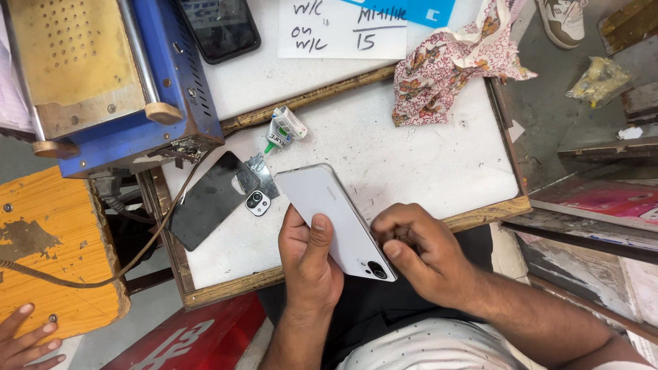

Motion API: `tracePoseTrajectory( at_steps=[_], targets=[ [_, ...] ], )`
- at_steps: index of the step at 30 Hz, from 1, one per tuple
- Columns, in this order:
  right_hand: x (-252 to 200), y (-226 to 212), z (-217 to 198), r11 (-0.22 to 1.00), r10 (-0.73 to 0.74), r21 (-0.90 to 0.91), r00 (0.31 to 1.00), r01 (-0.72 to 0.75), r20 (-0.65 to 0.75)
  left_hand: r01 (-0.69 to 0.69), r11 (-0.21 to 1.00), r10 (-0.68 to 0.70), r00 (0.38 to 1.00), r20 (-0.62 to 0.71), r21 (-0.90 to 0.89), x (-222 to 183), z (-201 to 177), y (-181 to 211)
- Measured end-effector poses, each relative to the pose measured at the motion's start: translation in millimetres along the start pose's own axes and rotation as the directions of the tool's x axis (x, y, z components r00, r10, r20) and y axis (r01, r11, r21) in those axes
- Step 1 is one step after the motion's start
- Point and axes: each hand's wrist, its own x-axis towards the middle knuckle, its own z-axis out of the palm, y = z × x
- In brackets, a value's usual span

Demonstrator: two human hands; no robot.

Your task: The person removes a blue protective film from a white smartphone back cover, places the cover onto the phone chassis, and secures it with rubber bands. The person then handles a blue plastic card and a tube of adhesive on the workbench.

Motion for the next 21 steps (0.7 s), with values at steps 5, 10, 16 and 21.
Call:
tracePoseTrajectory(
  at_steps=[5,10,16,21],
  targets=[
    [9.9,-31.2,1.0,0.957,-0.099,-0.28,0.994,0.081,-0.051,-0.065,0.997,0.068,0.995,0.077,-0.046,-4.1,2.8,-11.9],
    [14.2,-39.8,3.2,0.927,-0.155,-0.361,0.982,0.107,-0.107,-0.11,0.988,0.126,0.982,0.141,-0.112,-7.6,7.3,-13.6],
    [17.3,-39.4,-4.9,0.888,-0.24,-0.414,0.97,0.198,-0.049,0.012,0.988,0.034,0.955,0.295,-0.154,-2.6,7.7,-3.1],
    [22.6,-43.7,-4.2,0.847,-0.298,-0.462,0.954,0.265,0.001,0.009,0.95,0.076,0.963,0.26,-0.312,-3.0,7.0,-7.9]
  ],
)
